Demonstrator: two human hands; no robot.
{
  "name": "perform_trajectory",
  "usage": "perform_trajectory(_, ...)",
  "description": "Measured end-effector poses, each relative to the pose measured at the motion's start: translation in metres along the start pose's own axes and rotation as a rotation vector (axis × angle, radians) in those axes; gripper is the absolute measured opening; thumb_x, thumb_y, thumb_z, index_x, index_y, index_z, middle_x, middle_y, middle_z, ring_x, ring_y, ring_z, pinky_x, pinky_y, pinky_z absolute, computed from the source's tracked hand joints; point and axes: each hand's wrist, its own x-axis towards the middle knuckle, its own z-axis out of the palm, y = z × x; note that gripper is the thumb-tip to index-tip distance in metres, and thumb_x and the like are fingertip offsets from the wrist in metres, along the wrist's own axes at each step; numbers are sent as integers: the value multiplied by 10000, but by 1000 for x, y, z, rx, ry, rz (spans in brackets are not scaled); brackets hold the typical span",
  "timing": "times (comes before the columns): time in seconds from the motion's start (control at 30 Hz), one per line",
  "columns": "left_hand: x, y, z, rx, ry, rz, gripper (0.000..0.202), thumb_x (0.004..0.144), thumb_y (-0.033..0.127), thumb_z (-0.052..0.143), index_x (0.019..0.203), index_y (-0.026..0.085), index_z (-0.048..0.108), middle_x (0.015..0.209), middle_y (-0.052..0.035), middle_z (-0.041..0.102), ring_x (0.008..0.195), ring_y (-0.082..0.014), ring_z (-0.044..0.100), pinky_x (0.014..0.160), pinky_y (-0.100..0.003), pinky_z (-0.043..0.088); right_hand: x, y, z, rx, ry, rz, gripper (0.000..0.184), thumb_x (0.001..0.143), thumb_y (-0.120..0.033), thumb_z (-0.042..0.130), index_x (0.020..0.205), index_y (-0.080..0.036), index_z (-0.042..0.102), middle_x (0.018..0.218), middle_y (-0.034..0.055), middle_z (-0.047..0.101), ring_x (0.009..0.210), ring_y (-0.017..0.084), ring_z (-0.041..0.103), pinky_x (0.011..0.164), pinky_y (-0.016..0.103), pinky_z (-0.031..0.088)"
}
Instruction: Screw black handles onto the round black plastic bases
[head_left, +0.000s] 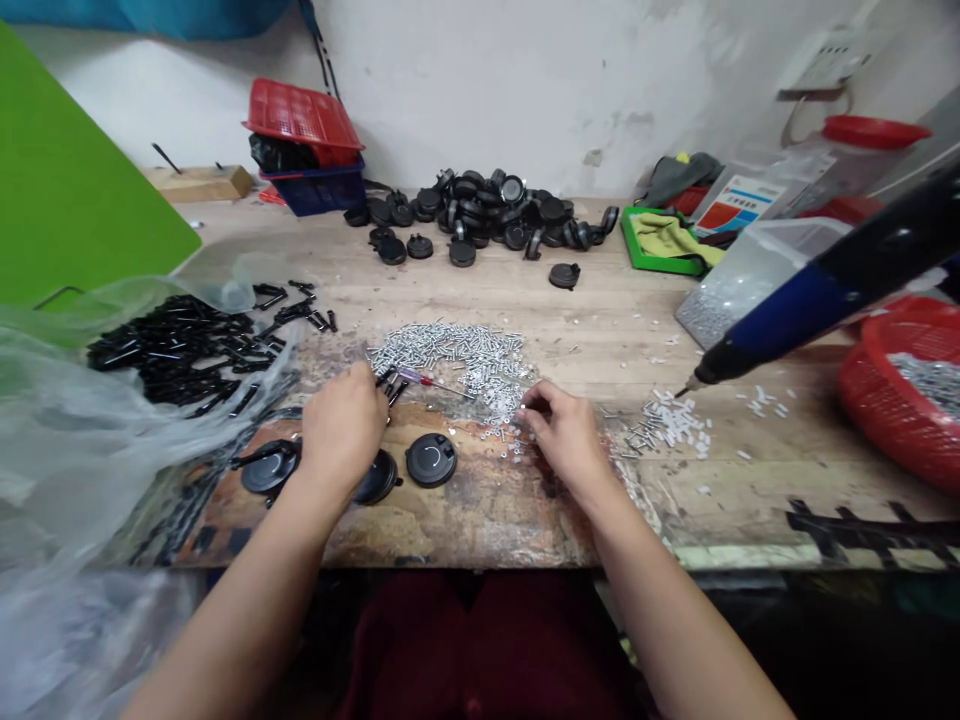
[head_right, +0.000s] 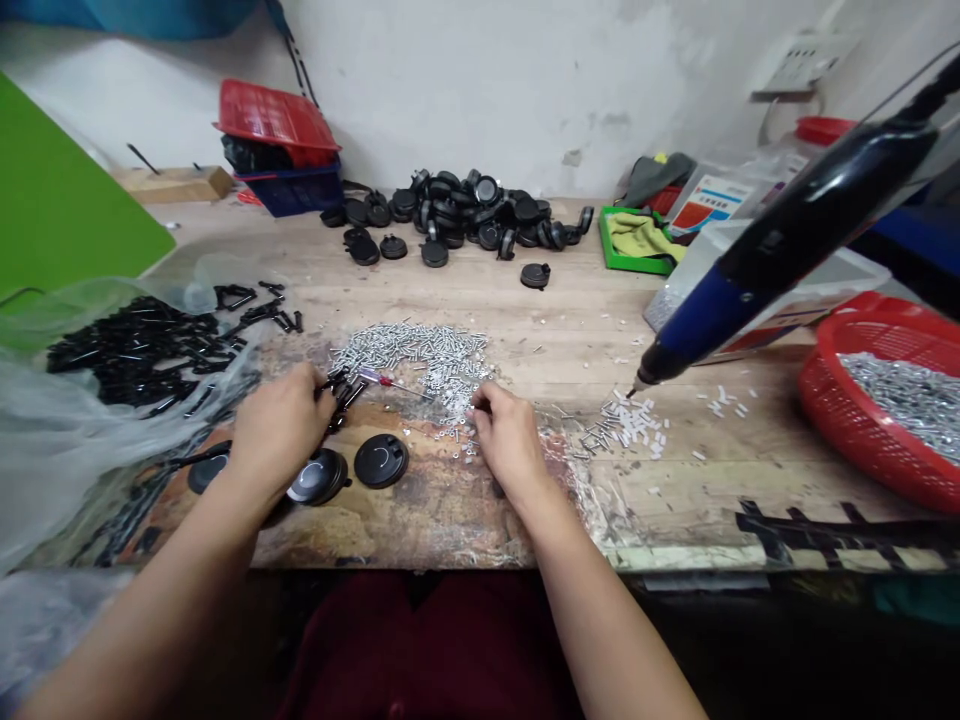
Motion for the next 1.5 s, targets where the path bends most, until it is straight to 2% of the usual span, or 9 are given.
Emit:
perform_trajectory(0.13, -13, -10, 4, -410, 57, -37, 209, 809, 291, 511, 944, 162, 606, 840, -98, 683, 777, -260, 648, 727, -365, 480, -1, 4, 3, 37, 35, -20, 98, 779, -127, 559, 787, -186, 638, 738, 30, 673, 697, 174, 597, 674, 276, 412)
perform_trajectory(0.27, -31, -4, 6, -1151, 17, -170, 391, 773, 304, 607, 1140, 174, 579, 819, -30, 657, 676, -170, 652, 688, -322, 526, -4, 1, 5, 113, 59, -75, 87, 795, -139, 588, 774, -177, 663, 793, 54, 697, 779, 197, 624, 749, 315, 449)
perform_trajectory(0.4, -58, 13, 3, -1691, -177, -286, 368, 738, 280, 676, 1084, 159, 643, 732, -3, 631, 601, -111, 605, 615, -252, 516, -15, -17, 5, 274, 78, -156, 124, 867, -208, 556, 871, -194, 679, 898, 34, 715, 857, 155, 653, 794, 275, 492)
perform_trajectory(0.57, -80, 24, 2, -2041, -434, -443, 219, 738, 233, 697, 927, 136, 642, 728, 1, 592, 552, -87, 533, 529, -240, 487, -21, -25, 8, 413, 88, -147, 118, 866, -221, 569, 878, -203, 685, 892, 25, 719, 841, 153, 671, 764, 276, 521)
perform_trajectory(0.73, -82, 20, -2, -2161, -508, -494, 137, 759, 218, 688, 768, 141, 576, 668, 10, 561, 522, -70, 477, 477, -204, 446, -17, -14, 9, 200, 43, -130, 77, 815, -192, 627, 810, -191, 704, 828, 49, 706, 824, 196, 641, 784, 337, 478)
perform_trajectory(0.93, -87, 18, -2, -2149, -587, -430, 308, 765, 167, 682, 1064, 141, 612, 702, -35, 651, 569, -94, 555, 537, -226, 514, -17, -2, 6, 8, -36, -142, 141, 851, -171, 566, 898, -183, 698, 873, 61, 680, 859, 198, 594, 803, 326, 449)
perform_trajectory(1.13, -89, 26, -2, -2131, -660, -394, 263, 755, 117, 685, 1009, 142, 623, 933, -80, 686, 684, -125, 648, 676, -297, 583, -4, 1, 0, -119, -77, -162, 188, 868, -142, 523, 885, -181, 706, 874, 67, 665, 889, 198, 566, 819, 300, 423)
perform_trajectory(1.33, -89, 38, -3, -2073, -700, -365, 391, 757, 101, 670, 1125, 194, 576, 947, -47, 638, 710, -159, 677, 610, -275, 588, 8, -6, 9, -207, -214, -224, 141, 828, -163, 593, 747, -198, 703, 786, 42, 642, 832, 188, 554, 728, 261, 394)
perform_trajectory(1.5, -91, 39, -3, -2105, -756, -337, 402, 794, 124, 625, 1182, 215, 571, 946, -45, 607, 690, -143, 664, 610, -279, 589, 8, -6, 14, -202, -203, -228, 164, 841, -105, 530, 758, -176, 652, 804, 66, 624, 827, 208, 537, 721, 295, 395)
